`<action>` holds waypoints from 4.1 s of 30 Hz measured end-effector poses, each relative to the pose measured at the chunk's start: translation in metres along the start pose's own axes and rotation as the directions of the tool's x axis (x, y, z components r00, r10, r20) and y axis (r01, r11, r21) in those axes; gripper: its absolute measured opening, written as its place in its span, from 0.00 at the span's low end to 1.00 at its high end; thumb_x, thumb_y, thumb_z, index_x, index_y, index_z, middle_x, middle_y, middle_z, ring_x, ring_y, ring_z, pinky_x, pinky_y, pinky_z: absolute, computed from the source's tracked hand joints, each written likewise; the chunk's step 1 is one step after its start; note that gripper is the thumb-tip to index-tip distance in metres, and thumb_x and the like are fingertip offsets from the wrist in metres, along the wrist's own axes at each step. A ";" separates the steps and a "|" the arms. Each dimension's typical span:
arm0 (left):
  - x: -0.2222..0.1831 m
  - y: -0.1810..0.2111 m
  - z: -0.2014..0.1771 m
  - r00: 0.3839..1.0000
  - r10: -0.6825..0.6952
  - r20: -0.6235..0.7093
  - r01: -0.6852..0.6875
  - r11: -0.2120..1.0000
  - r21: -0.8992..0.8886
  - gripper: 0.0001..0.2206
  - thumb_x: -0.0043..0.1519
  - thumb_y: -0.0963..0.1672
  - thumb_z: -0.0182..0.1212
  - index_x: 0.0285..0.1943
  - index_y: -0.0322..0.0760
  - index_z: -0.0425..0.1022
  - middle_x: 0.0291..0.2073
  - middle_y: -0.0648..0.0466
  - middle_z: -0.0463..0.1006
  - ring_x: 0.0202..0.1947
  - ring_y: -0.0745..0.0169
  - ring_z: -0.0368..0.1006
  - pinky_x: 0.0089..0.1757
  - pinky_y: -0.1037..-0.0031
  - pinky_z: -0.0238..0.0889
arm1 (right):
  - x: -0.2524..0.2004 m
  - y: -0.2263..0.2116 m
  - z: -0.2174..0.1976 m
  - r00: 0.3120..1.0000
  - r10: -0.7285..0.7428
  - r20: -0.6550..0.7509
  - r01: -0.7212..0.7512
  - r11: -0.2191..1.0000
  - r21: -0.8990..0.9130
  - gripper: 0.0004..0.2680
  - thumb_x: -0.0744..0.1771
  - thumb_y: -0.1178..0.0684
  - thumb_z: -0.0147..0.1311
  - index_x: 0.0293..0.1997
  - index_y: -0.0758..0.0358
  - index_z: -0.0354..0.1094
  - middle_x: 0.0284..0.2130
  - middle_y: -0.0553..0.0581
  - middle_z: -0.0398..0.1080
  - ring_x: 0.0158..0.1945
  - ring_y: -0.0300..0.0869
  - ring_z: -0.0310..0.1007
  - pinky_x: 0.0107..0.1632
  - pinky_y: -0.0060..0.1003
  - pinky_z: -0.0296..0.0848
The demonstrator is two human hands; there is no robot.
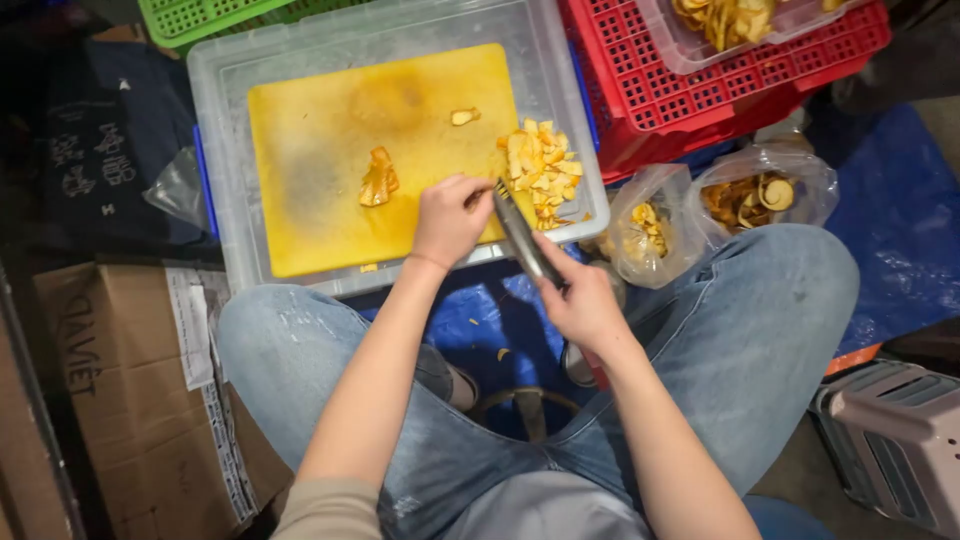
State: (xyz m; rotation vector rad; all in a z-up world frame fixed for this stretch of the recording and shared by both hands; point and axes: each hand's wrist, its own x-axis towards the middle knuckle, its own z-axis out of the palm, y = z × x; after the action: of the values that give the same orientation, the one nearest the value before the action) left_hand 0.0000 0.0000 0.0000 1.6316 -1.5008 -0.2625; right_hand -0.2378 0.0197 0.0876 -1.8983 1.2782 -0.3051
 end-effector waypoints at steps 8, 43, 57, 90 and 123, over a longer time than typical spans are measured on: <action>0.048 -0.017 0.062 0.993 0.113 0.047 -0.120 0.971 0.206 0.08 0.59 0.43 0.60 0.43 0.46 0.84 0.40 0.53 0.79 0.44 0.44 0.76 0.46 0.58 0.72 | -0.011 -0.011 -0.056 0.970 0.190 -0.153 -0.192 0.981 -0.004 0.23 0.65 0.58 0.53 0.70 0.47 0.61 0.54 0.74 0.70 0.60 0.65 0.68 0.61 0.53 0.70; 0.111 -0.090 0.025 0.993 -0.114 0.042 0.096 0.949 0.302 0.08 0.62 0.45 0.63 0.45 0.41 0.85 0.37 0.46 0.80 0.44 0.41 0.79 0.47 0.57 0.72 | 0.007 -0.038 -0.016 0.963 0.269 -0.010 -0.268 0.963 0.035 0.24 0.65 0.55 0.54 0.71 0.44 0.61 0.53 0.77 0.71 0.58 0.65 0.70 0.57 0.53 0.74; -0.002 -0.040 0.001 0.937 -0.026 0.350 -0.140 0.887 0.441 0.12 0.60 0.44 0.57 0.47 0.58 0.83 0.56 0.63 0.78 0.65 0.54 0.64 0.60 0.53 0.52 | 0.011 -0.026 -0.005 0.955 0.293 0.052 -0.298 0.947 0.118 0.24 0.65 0.54 0.53 0.71 0.42 0.59 0.59 0.70 0.68 0.60 0.61 0.69 0.58 0.47 0.75; -0.005 -0.028 0.006 0.859 -0.505 0.079 0.455 0.826 0.331 0.12 0.60 0.55 0.64 0.50 0.66 0.83 0.43 0.63 0.68 0.54 0.61 0.63 0.58 0.56 0.55 | 0.061 0.002 0.054 0.977 0.212 0.016 -0.211 0.958 0.192 0.22 0.65 0.57 0.55 0.68 0.42 0.64 0.33 0.70 0.78 0.19 0.49 0.77 0.26 0.36 0.80; -0.015 -0.042 0.008 0.894 -0.435 0.111 0.391 0.876 0.282 0.12 0.58 0.55 0.65 0.49 0.65 0.84 0.41 0.62 0.66 0.55 0.60 0.62 0.59 0.55 0.53 | 0.040 -0.022 0.046 0.996 0.069 0.052 -0.067 0.997 -0.037 0.23 0.66 0.57 0.51 0.73 0.50 0.57 0.50 0.78 0.72 0.57 0.67 0.71 0.56 0.54 0.75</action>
State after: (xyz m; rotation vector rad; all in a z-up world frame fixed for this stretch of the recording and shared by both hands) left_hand 0.0206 0.0047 -0.0401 2.1864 -1.3316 -0.4741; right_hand -0.1780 0.0114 0.0647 -1.8755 1.3173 -0.1960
